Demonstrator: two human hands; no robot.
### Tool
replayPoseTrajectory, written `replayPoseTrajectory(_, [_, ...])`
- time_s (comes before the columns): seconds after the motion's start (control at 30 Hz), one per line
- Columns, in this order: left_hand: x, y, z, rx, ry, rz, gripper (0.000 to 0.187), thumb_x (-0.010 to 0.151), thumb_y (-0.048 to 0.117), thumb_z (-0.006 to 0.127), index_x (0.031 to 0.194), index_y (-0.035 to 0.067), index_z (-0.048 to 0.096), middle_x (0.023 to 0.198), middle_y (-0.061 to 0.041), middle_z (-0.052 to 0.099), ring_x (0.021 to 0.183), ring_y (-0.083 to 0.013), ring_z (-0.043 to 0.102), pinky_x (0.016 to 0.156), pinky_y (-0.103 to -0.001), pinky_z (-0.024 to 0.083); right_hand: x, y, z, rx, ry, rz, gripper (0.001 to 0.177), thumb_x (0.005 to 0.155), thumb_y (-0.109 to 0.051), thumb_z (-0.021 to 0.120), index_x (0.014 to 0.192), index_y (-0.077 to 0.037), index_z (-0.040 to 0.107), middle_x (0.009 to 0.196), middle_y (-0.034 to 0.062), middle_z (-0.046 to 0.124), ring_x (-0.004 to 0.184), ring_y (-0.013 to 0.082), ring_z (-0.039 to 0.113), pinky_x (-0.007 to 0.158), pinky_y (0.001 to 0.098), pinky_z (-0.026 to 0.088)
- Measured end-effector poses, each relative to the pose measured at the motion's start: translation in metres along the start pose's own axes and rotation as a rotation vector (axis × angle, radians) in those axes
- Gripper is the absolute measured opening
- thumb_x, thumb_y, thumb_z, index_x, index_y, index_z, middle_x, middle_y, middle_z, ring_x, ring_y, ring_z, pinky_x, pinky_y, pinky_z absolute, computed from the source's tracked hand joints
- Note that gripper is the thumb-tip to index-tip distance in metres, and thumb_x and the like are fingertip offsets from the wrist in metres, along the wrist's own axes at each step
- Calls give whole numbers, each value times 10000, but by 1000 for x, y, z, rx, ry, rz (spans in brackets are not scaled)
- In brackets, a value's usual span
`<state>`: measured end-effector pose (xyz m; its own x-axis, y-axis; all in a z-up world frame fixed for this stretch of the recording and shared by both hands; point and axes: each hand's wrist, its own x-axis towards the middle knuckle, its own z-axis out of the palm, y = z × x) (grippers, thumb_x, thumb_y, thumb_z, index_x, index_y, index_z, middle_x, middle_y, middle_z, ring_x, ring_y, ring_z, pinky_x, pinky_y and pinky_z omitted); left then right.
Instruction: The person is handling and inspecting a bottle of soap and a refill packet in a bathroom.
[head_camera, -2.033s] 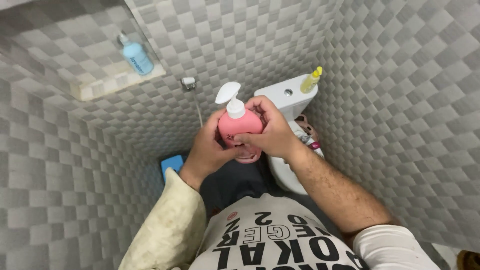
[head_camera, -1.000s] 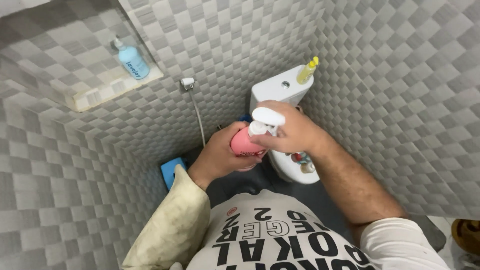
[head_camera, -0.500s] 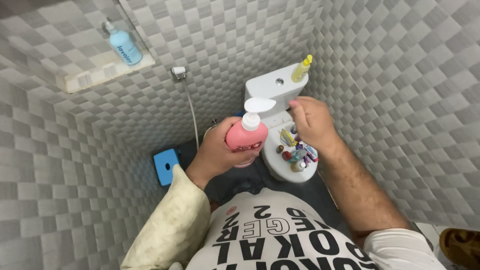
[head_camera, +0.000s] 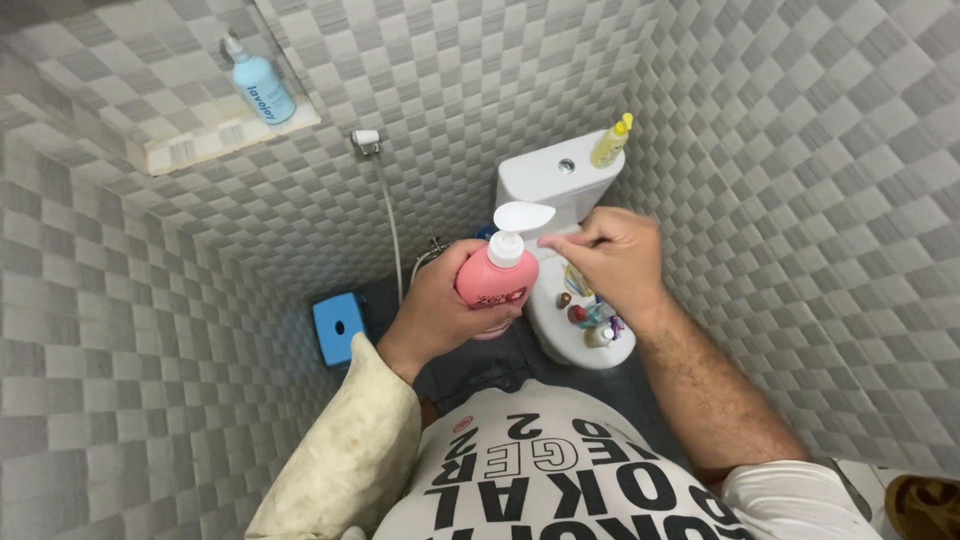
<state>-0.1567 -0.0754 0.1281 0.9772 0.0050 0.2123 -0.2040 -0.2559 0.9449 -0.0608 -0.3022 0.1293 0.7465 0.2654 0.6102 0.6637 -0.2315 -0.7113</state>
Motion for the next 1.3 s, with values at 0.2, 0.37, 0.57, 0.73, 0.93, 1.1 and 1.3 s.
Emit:
replayPoseTrajectory(0.2, [2, -2, -13, 36, 0, 12, 709, 623, 339, 986, 1212, 108, 665, 1084, -157, 756, 1065, -396, 714, 936, -496, 536, 3, 8, 13, 28, 31, 72, 625, 809, -209, 935, 604, -137, 348, 474, -34, 375, 468, 103, 336, 470, 250, 277])
replayPoseTrajectory(0.37, [6, -13, -18, 141, 6, 43, 678, 663, 385, 967, 1223, 155, 661, 1084, -94, 753, 1071, -332, 717, 938, -451, 547, 25, -58, 43, -3, -51, 162, 486, 675, -300, 1003, 721, -86, 570, 563, 36, 418, 495, 176, 457, 505, 289, 379])
replayPoseTrajectory(0.57, [15, -21, -34, 187, 0, -26, 697, 676, 419, 944, 1250, 175, 631, 1119, -88, 737, 1106, -344, 701, 964, -470, 539, 37, -64, 60, 117, -142, 223, 205, 775, -83, 876, 839, -46, 685, 619, 63, 547, 585, 167, 534, 589, 303, 496])
replayPoseTrajectory(0.73, [20, -18, -47, 188, 0, -47, 706, 667, 447, 933, 1255, 206, 628, 1144, -72, 732, 1143, -333, 695, 978, -465, 543, 39, -63, 69, 200, -142, 184, 355, 797, -119, 903, 1092, -34, 723, 776, 75, 567, 736, 172, 560, 692, 298, 537])
replayPoseTrajectory(0.93, [20, -22, -50, 158, -25, -56, 684, 685, 413, 921, 1257, 188, 621, 1142, -90, 722, 1137, -348, 690, 981, -479, 535, 36, -63, 81, 226, -109, 262, 574, 746, -139, 939, 1242, -113, 651, 927, 28, 750, 902, 94, 628, 890, 282, 519])
replayPoseTrajectory(1.1, [20, -22, -50, 120, -41, -37, 663, 684, 377, 926, 1244, 181, 630, 1134, -102, 726, 1126, -361, 693, 971, -485, 534, 32, -57, 79, 223, -138, 221, 843, 776, -141, 930, 1440, -58, 417, 993, 68, 691, 1000, 157, 609, 987, 366, 476])
replayPoseTrajectory(1.3, [23, -16, -47, 78, -37, -66, 652, 705, 388, 912, 1246, 155, 630, 1124, -103, 718, 1117, -339, 691, 985, -475, 521, 37, -63, 72, 307, -168, 207, 876, 759, -144, 921, 1478, -79, 425, 1212, 80, 638, 1120, 190, 598, 1014, 396, 501])
